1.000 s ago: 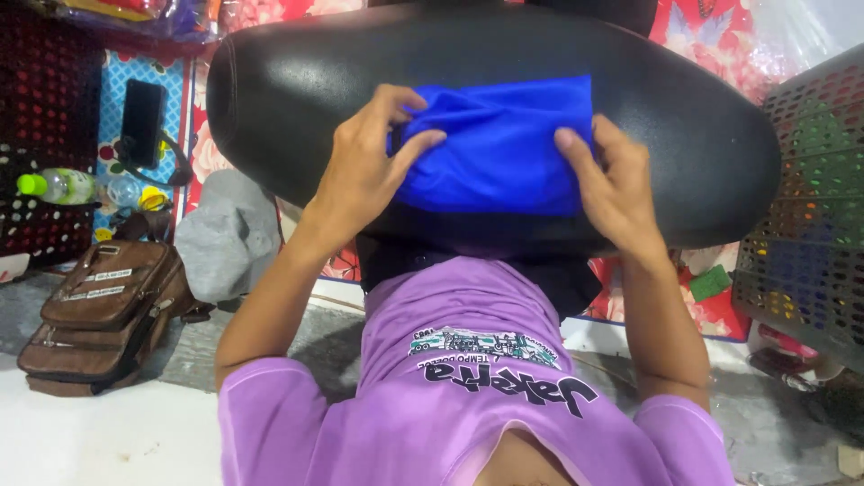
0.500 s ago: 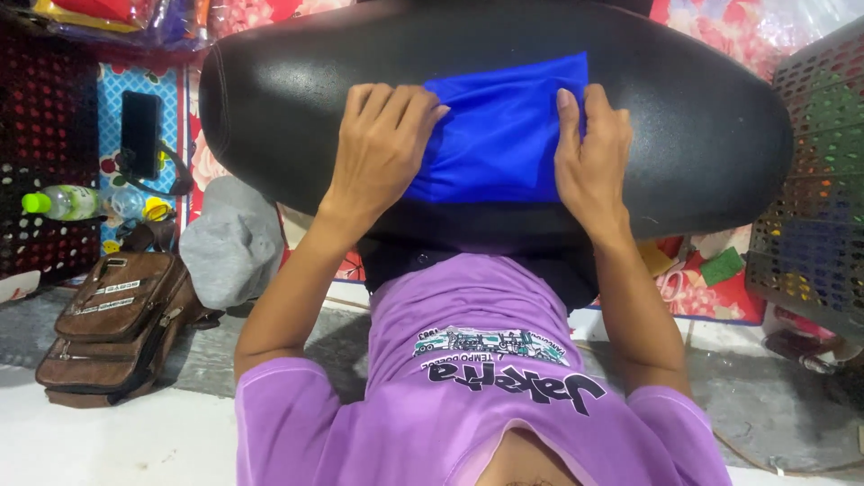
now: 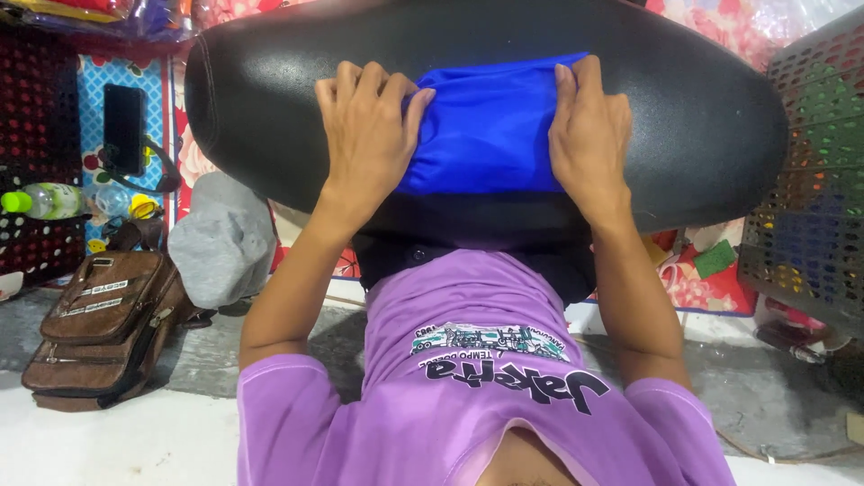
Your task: Fitting and adjusting a blue fabric cover onto a motorcycle seat, using a small tool to tuck the edges.
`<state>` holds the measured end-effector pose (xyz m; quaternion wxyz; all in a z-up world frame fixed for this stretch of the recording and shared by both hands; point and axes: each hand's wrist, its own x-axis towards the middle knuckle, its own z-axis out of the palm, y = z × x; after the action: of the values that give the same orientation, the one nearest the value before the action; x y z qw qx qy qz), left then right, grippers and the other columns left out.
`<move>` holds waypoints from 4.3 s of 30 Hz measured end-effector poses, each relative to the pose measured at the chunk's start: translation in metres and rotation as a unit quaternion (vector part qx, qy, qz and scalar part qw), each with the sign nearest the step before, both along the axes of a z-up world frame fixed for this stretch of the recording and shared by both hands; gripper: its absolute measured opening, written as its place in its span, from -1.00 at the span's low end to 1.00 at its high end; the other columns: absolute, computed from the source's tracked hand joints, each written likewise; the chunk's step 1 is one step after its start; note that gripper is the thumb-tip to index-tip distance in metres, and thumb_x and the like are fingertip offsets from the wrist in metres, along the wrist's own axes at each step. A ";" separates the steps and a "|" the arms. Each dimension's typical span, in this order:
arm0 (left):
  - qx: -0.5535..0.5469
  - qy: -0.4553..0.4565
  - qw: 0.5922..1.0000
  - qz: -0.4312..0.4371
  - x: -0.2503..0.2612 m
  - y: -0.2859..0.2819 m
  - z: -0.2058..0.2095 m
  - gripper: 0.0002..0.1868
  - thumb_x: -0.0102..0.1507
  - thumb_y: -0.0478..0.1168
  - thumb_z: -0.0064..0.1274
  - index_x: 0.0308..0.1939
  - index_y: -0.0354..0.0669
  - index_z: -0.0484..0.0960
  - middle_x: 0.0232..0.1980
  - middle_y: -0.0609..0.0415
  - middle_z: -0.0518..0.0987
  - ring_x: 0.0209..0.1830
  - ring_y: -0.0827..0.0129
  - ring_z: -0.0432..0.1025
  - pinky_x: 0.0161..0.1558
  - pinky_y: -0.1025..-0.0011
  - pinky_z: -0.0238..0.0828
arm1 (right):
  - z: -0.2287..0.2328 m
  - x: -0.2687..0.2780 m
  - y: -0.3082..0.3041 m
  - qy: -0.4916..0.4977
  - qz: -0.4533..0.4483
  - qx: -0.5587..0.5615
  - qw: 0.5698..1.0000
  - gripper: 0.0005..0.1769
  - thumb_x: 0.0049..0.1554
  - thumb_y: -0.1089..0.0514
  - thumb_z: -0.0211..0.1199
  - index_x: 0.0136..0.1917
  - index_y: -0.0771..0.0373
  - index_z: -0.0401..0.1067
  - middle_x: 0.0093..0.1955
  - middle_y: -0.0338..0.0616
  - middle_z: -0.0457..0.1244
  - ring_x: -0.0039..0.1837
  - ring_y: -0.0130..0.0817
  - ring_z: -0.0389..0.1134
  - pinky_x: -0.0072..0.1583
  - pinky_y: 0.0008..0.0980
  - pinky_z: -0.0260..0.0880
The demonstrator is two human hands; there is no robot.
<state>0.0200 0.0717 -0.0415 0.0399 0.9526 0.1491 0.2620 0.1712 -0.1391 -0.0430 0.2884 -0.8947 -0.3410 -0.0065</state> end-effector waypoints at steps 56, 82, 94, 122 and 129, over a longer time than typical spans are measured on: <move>-0.023 0.130 0.974 -0.182 0.010 -0.049 0.000 -0.20 0.44 0.48 -0.32 0.56 0.10 0.37 0.57 -0.13 0.31 0.56 -0.16 0.14 0.48 -0.34 -0.21 | 0.034 -0.010 -0.014 -0.052 -0.062 0.170 0.982 -0.88 0.39 0.23 0.17 -0.03 0.27 0.38 -0.15 -0.14 0.30 -0.14 -0.32 0.31 -0.04 -0.30 0.35; -0.062 0.093 0.980 -0.167 0.003 -0.051 0.016 -0.08 0.47 0.47 0.00 0.59 -0.17 0.27 0.63 -0.16 0.12 0.64 -0.11 0.01 0.55 -0.31 -0.17 | 0.036 -0.065 -0.053 0.168 -0.145 0.184 0.957 -0.77 0.11 0.19 0.56 -0.02 0.18 0.54 -0.12 -0.24 0.37 -0.07 -0.56 0.40 -0.01 -0.60 0.34; -0.078 0.061 0.984 -0.148 0.003 -0.056 0.015 -0.17 0.43 0.39 0.11 0.53 -0.10 0.35 0.61 -0.14 0.16 0.64 -0.11 0.05 0.58 -0.29 -0.13 | 0.036 -0.059 -0.060 0.249 -0.042 0.229 0.940 -0.87 0.36 0.28 0.20 0.16 0.23 0.31 -0.10 -0.24 0.32 0.00 -0.60 0.32 0.12 -0.61 0.29; -0.174 0.046 0.982 -0.066 0.000 -0.012 0.046 -0.71 0.54 0.08 0.00 0.04 0.01 0.68 -0.08 0.19 0.57 -0.12 0.23 0.50 -0.02 0.19 0.29 | 0.026 -0.047 -0.071 0.063 -0.044 0.306 0.949 -0.78 0.28 0.29 0.40 0.14 0.35 0.42 0.04 0.06 0.34 -0.01 -0.03 0.46 0.01 -0.20 0.53; -0.151 0.041 0.984 -0.082 -0.013 -0.023 0.052 -0.58 0.33 0.10 0.22 0.04 -0.13 0.57 0.15 0.08 0.50 0.14 0.14 0.34 0.20 0.08 0.09 | 0.042 -0.020 -0.074 0.145 -0.008 0.196 0.970 -0.55 0.32 -0.04 0.28 0.30 0.31 0.38 -0.03 -0.05 0.27 0.10 -0.21 0.31 0.16 -0.24 0.33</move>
<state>0.0071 0.0491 0.0105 0.1987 0.9545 0.1097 0.1934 0.1507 -0.2128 -0.0009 0.5049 -0.8145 -0.2807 0.0545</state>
